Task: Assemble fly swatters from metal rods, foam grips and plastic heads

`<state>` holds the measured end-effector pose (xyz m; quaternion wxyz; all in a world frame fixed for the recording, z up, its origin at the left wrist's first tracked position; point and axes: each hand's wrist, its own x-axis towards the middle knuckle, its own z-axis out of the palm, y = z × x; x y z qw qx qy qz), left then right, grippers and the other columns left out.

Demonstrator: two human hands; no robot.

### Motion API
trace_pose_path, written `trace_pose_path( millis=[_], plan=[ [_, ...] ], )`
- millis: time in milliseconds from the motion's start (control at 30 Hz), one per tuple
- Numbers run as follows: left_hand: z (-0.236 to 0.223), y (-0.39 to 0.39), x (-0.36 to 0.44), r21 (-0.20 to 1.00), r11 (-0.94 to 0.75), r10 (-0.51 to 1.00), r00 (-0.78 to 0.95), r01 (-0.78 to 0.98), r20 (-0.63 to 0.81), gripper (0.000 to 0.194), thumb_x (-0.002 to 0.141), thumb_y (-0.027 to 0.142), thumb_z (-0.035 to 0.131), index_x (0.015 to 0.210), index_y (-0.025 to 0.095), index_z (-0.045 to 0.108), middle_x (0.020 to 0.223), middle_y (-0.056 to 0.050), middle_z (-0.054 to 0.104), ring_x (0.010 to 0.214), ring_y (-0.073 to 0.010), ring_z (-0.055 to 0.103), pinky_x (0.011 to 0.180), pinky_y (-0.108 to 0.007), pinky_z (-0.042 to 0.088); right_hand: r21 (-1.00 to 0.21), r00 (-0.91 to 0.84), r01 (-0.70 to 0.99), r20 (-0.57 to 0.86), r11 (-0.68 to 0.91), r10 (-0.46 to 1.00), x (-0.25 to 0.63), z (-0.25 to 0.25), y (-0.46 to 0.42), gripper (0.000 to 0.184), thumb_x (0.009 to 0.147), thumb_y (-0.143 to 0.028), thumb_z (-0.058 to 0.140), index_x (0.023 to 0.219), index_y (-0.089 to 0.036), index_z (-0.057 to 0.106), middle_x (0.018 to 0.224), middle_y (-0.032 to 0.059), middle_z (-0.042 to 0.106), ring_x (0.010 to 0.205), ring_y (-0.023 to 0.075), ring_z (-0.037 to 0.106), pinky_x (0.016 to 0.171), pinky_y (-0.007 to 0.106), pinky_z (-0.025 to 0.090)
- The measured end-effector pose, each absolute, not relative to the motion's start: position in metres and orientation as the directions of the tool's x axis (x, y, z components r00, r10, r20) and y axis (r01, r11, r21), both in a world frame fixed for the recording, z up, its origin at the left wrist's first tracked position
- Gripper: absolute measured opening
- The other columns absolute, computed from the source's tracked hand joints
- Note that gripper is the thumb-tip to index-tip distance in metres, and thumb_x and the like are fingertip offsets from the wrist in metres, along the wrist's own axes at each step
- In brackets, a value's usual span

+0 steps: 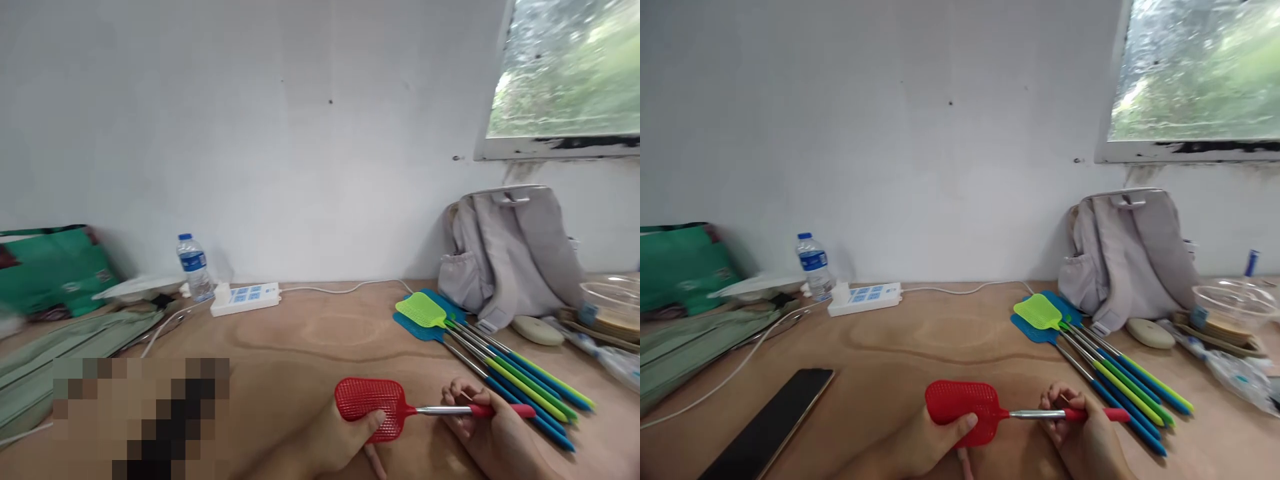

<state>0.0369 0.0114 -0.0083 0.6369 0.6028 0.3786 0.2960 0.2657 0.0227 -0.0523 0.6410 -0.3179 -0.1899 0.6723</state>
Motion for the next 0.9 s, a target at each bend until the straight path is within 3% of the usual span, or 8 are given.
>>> trace_pose_path(
  millis=[100, 167, 233, 333, 400, 533, 733, 900],
  plan=[
    [-0.006, -0.006, 0.024, 0.992, -0.043, 0.863, 0.505, 0.118, -0.022, 0.048, 0.070, 0.047, 0.057, 0.108, 0.018, 0.053, 0.100, -0.008, 0.061, 0.078, -0.0189, 0.061, 0.071, -0.032, 0.048, -0.700, -0.058, -0.692, -0.191, -0.178, 0.980, 0.267, -0.050, 0.022, 0.006, 0.056, -0.014, 0.054, 0.060, -0.017, 0.051, 0.058, -0.0001, 0.052, 0.050, 0.0122, 0.051, 0.041, 0.022, 0.045],
    [-0.007, -0.023, 0.003, 0.961, -0.217, 0.886, 0.448, 0.174, 0.119, 0.077, 0.056, 0.040, 0.072, 0.123, 0.022, 0.038, 0.114, -0.009, 0.054, 0.097, -0.0230, 0.055, 0.082, -0.034, 0.044, -0.710, -0.094, -0.665, -0.227, -0.231, 0.969, 0.269, -0.049, 0.023, 0.006, 0.055, -0.017, 0.054, 0.059, -0.018, 0.049, 0.055, -0.0007, 0.050, 0.045, 0.0113, 0.047, 0.037, 0.022, 0.044],
    [-0.007, -0.042, -0.030, 0.854, -0.355, 0.919, 0.309, 0.381, 0.244, 0.080, 0.052, 0.037, 0.074, 0.122, 0.023, 0.038, 0.117, -0.009, 0.051, 0.106, -0.0256, 0.049, 0.093, -0.037, 0.036, -0.701, -0.086, -0.657, -0.296, -0.278, 0.951, 0.271, -0.048, 0.024, 0.008, 0.053, -0.019, 0.052, 0.060, -0.020, 0.048, 0.054, -0.0006, 0.049, 0.043, 0.0117, 0.046, 0.034, 0.023, 0.043],
    [-0.005, -0.063, -0.090, 0.571, -0.249, 0.912, -0.009, 0.782, 0.410, 0.047, 0.072, 0.032, 0.056, 0.115, 0.023, 0.042, 0.115, -0.011, 0.050, 0.110, -0.0271, 0.045, 0.095, -0.043, 0.030, -0.651, -0.018, -0.690, -0.423, -0.317, 0.906, 0.275, -0.048, 0.027, 0.017, 0.051, -0.016, 0.049, 0.067, -0.021, 0.049, 0.059, 0.0004, 0.052, 0.051, 0.0133, 0.052, 0.042, 0.024, 0.051],
    [-0.002, -0.065, -0.126, 0.405, -0.109, 0.840, -0.134, 0.908, 0.525, 0.049, 0.071, 0.031, 0.054, 0.115, 0.020, 0.039, 0.114, -0.013, 0.050, 0.108, -0.0298, 0.044, 0.095, -0.048, 0.027, -0.631, 0.015, -0.709, -0.458, -0.314, 0.889, 0.275, -0.049, 0.028, 0.020, 0.053, -0.013, 0.049, 0.071, -0.022, 0.049, 0.066, 0.0006, 0.055, 0.058, 0.0132, 0.057, 0.052, 0.025, 0.054],
    [0.005, -0.050, -0.163, 0.278, -0.014, 0.903, -0.108, 0.960, 0.417, 0.043, 0.070, 0.025, 0.045, 0.111, 0.020, 0.037, 0.116, -0.013, 0.050, 0.114, -0.0307, 0.040, 0.093, -0.051, 0.025, -0.683, 0.003, -0.678, -0.371, -0.270, 0.929, 0.276, -0.056, 0.030, 0.016, 0.057, -0.015, 0.049, 0.072, -0.022, 0.048, 0.068, 0.0001, 0.054, 0.060, 0.0131, 0.057, 0.057, 0.026, 0.056],
    [0.010, -0.046, -0.134, 0.403, -0.005, 0.903, -0.169, 0.915, 0.394, 0.043, 0.067, 0.021, 0.045, 0.109, 0.019, 0.039, 0.112, -0.013, 0.050, 0.108, -0.0302, 0.044, 0.092, -0.050, 0.027, -0.729, -0.062, -0.644, -0.254, -0.233, 0.965, 0.278, -0.059, 0.031, 0.011, 0.060, -0.015, 0.050, 0.069, -0.021, 0.048, 0.066, -0.0011, 0.052, 0.056, 0.0112, 0.055, 0.048, 0.021, 0.053],
    [-0.004, -0.048, -0.056, 0.833, -0.277, 0.961, 0.137, 0.478, 0.241, 0.069, 0.065, 0.023, 0.059, 0.127, 0.021, 0.029, 0.124, -0.012, 0.044, 0.112, -0.0250, 0.044, 0.096, -0.041, 0.032, -0.679, -0.069, -0.691, -0.280, -0.248, 0.958, 0.265, -0.043, 0.026, 0.013, 0.057, -0.012, 0.056, 0.064, -0.019, 0.048, 0.064, -0.0037, 0.050, 0.049, 0.0080, 0.051, 0.041, 0.017, 0.048]
  ],
)
